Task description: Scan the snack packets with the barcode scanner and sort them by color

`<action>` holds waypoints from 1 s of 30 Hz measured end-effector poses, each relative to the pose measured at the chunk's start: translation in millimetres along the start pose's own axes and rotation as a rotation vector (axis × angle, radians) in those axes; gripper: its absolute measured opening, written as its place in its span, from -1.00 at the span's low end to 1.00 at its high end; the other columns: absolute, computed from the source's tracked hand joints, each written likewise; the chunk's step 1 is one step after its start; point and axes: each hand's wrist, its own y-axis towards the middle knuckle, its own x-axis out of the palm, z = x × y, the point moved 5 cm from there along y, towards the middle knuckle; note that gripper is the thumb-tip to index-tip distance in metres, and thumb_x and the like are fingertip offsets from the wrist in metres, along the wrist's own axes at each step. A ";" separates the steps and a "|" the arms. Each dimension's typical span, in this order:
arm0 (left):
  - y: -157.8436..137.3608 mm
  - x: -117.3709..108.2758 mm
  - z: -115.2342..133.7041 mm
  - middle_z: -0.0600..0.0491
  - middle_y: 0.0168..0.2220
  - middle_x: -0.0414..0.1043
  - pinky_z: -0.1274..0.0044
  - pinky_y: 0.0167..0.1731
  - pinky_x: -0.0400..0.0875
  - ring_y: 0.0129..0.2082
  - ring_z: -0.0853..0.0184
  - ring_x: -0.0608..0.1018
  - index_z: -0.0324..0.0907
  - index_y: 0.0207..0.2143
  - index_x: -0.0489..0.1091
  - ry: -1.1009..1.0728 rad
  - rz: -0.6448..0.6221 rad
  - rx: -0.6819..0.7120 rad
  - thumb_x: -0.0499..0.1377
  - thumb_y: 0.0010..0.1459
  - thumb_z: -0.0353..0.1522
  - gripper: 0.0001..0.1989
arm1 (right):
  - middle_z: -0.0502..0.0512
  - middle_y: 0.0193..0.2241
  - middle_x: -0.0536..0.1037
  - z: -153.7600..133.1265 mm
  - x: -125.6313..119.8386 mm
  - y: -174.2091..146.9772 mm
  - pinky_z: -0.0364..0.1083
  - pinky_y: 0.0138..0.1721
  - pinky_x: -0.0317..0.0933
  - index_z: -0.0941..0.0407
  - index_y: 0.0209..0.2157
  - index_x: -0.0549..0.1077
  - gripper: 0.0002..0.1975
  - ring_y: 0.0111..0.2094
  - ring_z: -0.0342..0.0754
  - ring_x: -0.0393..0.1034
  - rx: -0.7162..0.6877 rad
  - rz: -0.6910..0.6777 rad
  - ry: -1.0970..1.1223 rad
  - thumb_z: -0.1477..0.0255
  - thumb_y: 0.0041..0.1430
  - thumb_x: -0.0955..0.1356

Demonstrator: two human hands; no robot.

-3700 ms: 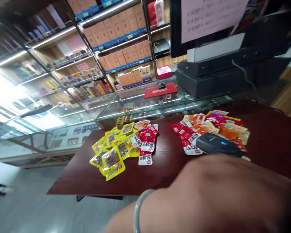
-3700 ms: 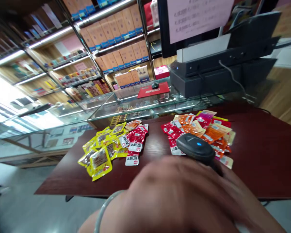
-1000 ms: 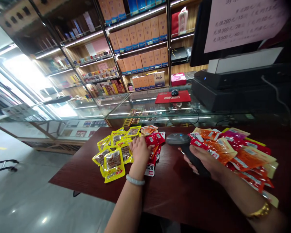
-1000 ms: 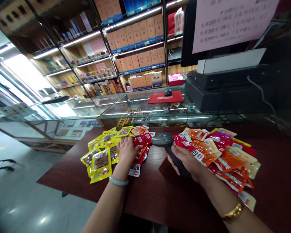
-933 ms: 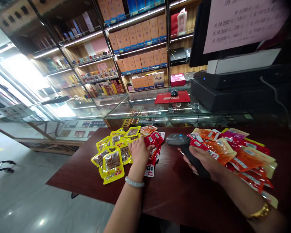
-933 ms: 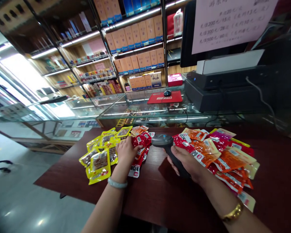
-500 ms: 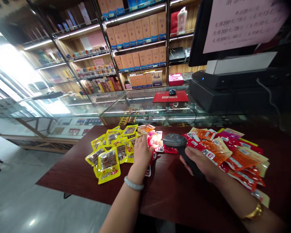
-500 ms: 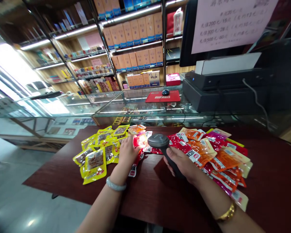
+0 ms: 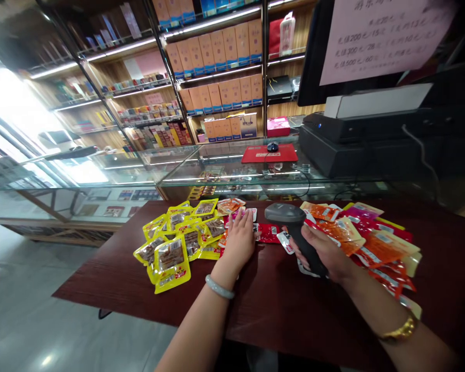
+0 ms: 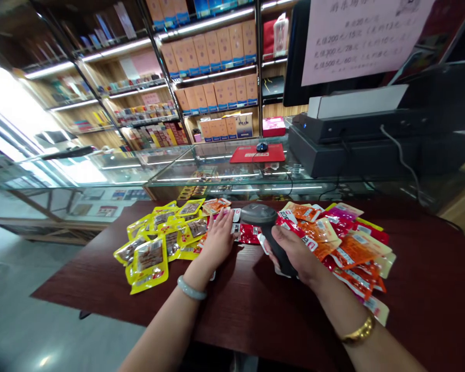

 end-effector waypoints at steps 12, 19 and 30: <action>-2.5 -16.6 -10.3 -0.05 -0.21 0.52 0.28 0.13 0.24 -0.09 0.14 0.50 -0.18 -0.20 0.50 0.138 0.062 -0.148 0.26 0.16 -0.19 -0.74 | -0.04 -0.56 0.39 -4.3 -0.4 0.3 -0.23 -0.71 0.07 0.08 -0.12 0.43 -0.55 -0.68 -0.23 0.16 -0.020 0.013 0.007 0.00 0.19 0.37; -5.2 -24.9 -27.0 -0.05 -0.19 0.55 0.40 -0.06 0.32 -0.08 0.17 0.53 -0.17 -0.21 0.49 0.048 0.110 -0.326 0.22 0.20 -0.21 -0.77 | -0.04 -0.54 0.39 0.4 -0.2 0.7 -0.22 -0.70 0.06 0.06 -0.15 0.49 -0.57 -0.65 -0.21 0.17 0.024 0.015 0.012 0.01 0.13 0.42; -1.2 -2.4 1.0 -0.10 0.10 0.45 0.41 0.06 0.37 0.07 0.24 0.49 -0.14 0.25 0.22 -0.406 0.002 -0.049 0.16 0.21 -0.40 -0.45 | -0.06 -0.53 0.40 7.0 -0.9 1.6 -0.24 -0.70 0.09 0.06 -0.20 0.43 -0.60 -0.66 -0.23 0.19 0.057 0.001 0.025 0.02 0.16 0.40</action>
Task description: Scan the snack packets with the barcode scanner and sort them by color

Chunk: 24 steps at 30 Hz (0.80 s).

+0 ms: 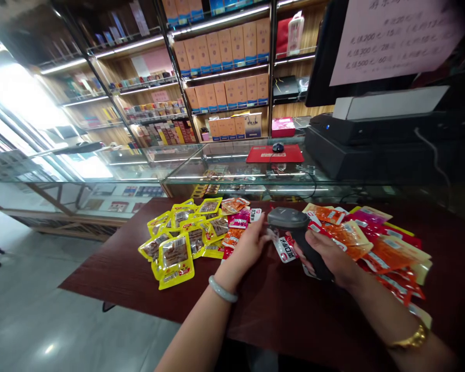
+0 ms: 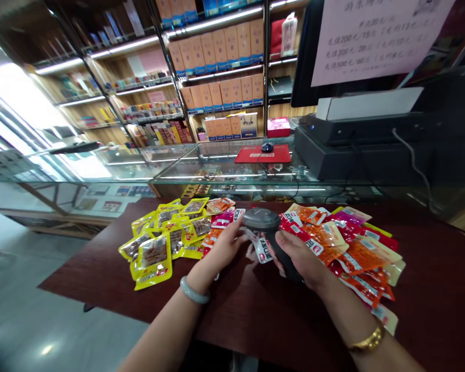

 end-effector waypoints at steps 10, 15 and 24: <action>-7.4 -46.2 -16.9 -0.25 0.04 0.46 0.15 0.16 0.19 0.13 -0.07 0.39 -0.27 0.11 0.41 0.684 0.191 -0.372 0.19 0.15 0.01 -0.36 | -0.04 -0.54 0.41 0.7 5.2 0.7 -0.25 -0.69 0.12 0.12 -0.37 0.39 -0.56 -0.67 -0.26 0.20 0.015 0.002 -0.054 0.00 0.14 0.41; -4.6 -28.2 -21.7 -0.17 0.11 0.45 0.01 0.27 -0.13 0.20 -0.04 0.35 -0.02 0.14 0.43 0.662 0.036 -0.270 0.13 0.21 0.00 -0.47 | -0.04 -0.52 0.41 2.4 5.4 -1.1 -0.24 -0.69 0.12 0.10 -0.39 0.36 -0.58 -0.66 -0.24 0.21 0.019 0.018 -0.049 0.03 0.11 0.44; -0.7 -40.2 -9.6 -0.13 -0.12 0.55 0.23 0.22 0.09 0.02 0.07 0.47 -0.14 -0.15 0.56 0.649 0.190 -0.270 0.15 0.18 0.01 -0.55 | -0.07 -0.53 0.40 1.6 4.9 0.7 -0.24 -0.69 0.14 0.09 -0.28 0.39 -0.59 -0.67 -0.23 0.21 0.000 0.000 -0.070 0.01 0.14 0.42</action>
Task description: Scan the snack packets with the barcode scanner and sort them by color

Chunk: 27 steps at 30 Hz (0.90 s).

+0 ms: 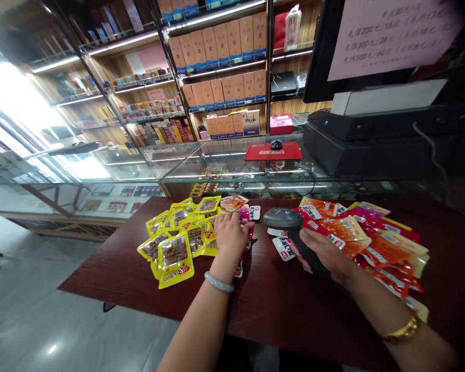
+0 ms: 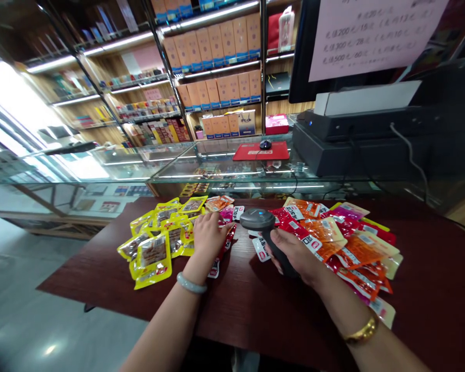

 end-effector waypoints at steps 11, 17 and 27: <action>5.2 19.6 -1.4 -0.11 0.00 0.54 -0.05 0.25 -0.20 0.18 -0.05 0.39 0.11 0.01 0.53 0.062 -0.150 0.009 0.14 0.21 -0.08 -0.64 | -0.07 -0.54 0.41 1.2 -0.4 0.1 -0.23 -0.70 0.13 0.09 -0.28 0.40 -0.59 -0.67 -0.23 0.21 0.003 0.012 0.005 0.03 0.13 0.43; -5.4 14.2 7.4 -0.02 -0.14 0.60 0.11 0.28 -0.06 -0.09 0.14 0.58 0.04 0.09 0.45 -0.048 -0.255 0.162 0.22 0.15 -0.21 -0.58 | -0.08 -0.53 0.41 -0.2 -0.2 0.2 -0.22 -0.68 0.14 0.09 -0.22 0.42 -0.59 -0.68 -0.23 0.20 -0.007 -0.005 0.007 0.02 0.17 0.39; -9.3 15.6 5.1 -0.19 -0.04 0.48 0.18 0.21 0.10 0.06 0.00 0.43 -0.24 -0.10 0.41 -0.027 -0.095 0.136 0.27 0.03 0.07 -0.39 | -0.08 -0.61 0.38 0.4 -5.9 0.8 -0.25 -0.69 0.09 0.11 -0.41 0.36 -0.56 -0.70 -0.25 0.18 0.003 -0.012 -0.026 0.00 0.22 0.34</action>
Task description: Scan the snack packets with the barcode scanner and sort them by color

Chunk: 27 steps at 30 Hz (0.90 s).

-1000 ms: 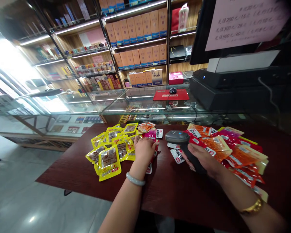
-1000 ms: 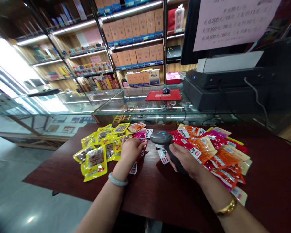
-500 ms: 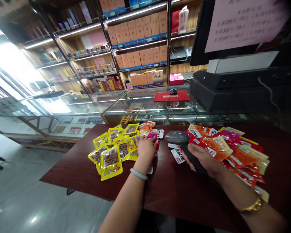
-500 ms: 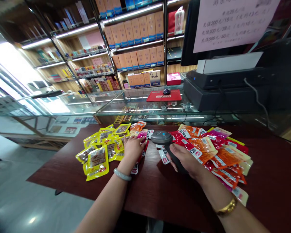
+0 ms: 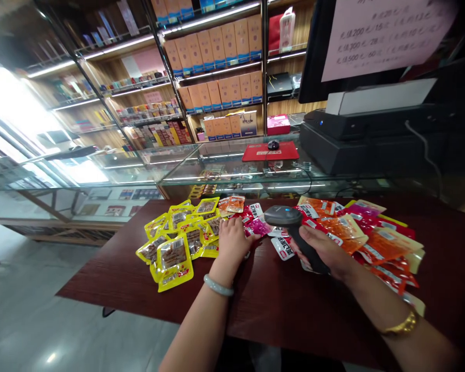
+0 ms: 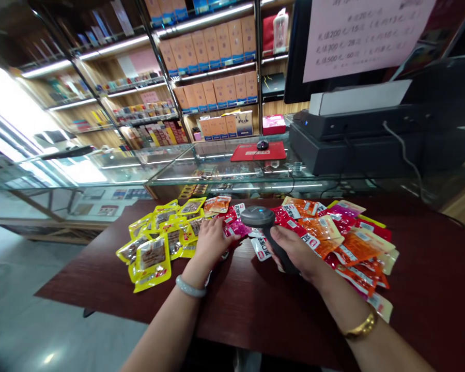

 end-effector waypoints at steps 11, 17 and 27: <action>4.9 -6.3 -5.2 -0.03 -0.27 0.56 0.38 -0.04 0.30 -0.14 0.16 0.56 -0.15 -0.15 0.37 -0.108 0.017 -0.128 0.19 0.22 -0.28 -0.82 | -0.10 -0.69 0.33 -11.4 2.1 -1.4 -0.24 -0.70 -0.01 0.11 -0.49 0.32 -0.48 -0.72 -0.24 0.12 -0.058 0.116 -0.101 -0.09 0.11 0.37; 5.3 -7.1 -8.7 -0.04 -0.23 0.59 0.33 0.02 0.26 -0.13 0.16 0.58 -0.17 -0.08 0.39 -0.141 0.019 -0.171 0.18 0.23 -0.27 -0.76 | -0.09 -0.66 0.35 -11.0 0.2 -1.8 -0.25 -0.71 0.01 0.12 -0.47 0.33 -0.50 -0.72 -0.26 0.14 -0.081 0.085 -0.070 -0.06 0.15 0.36; 0.5 -6.3 17.3 -0.06 0.20 0.37 0.26 0.23 0.12 0.26 0.15 0.31 -0.04 0.28 0.21 -0.265 -0.092 0.177 0.16 0.24 -0.35 -0.45 | -0.09 -0.62 0.36 -11.0 1.2 -2.5 -0.23 -0.71 0.05 0.10 -0.42 0.34 -0.54 -0.72 -0.24 0.14 -0.078 0.048 -0.018 -0.03 0.18 0.36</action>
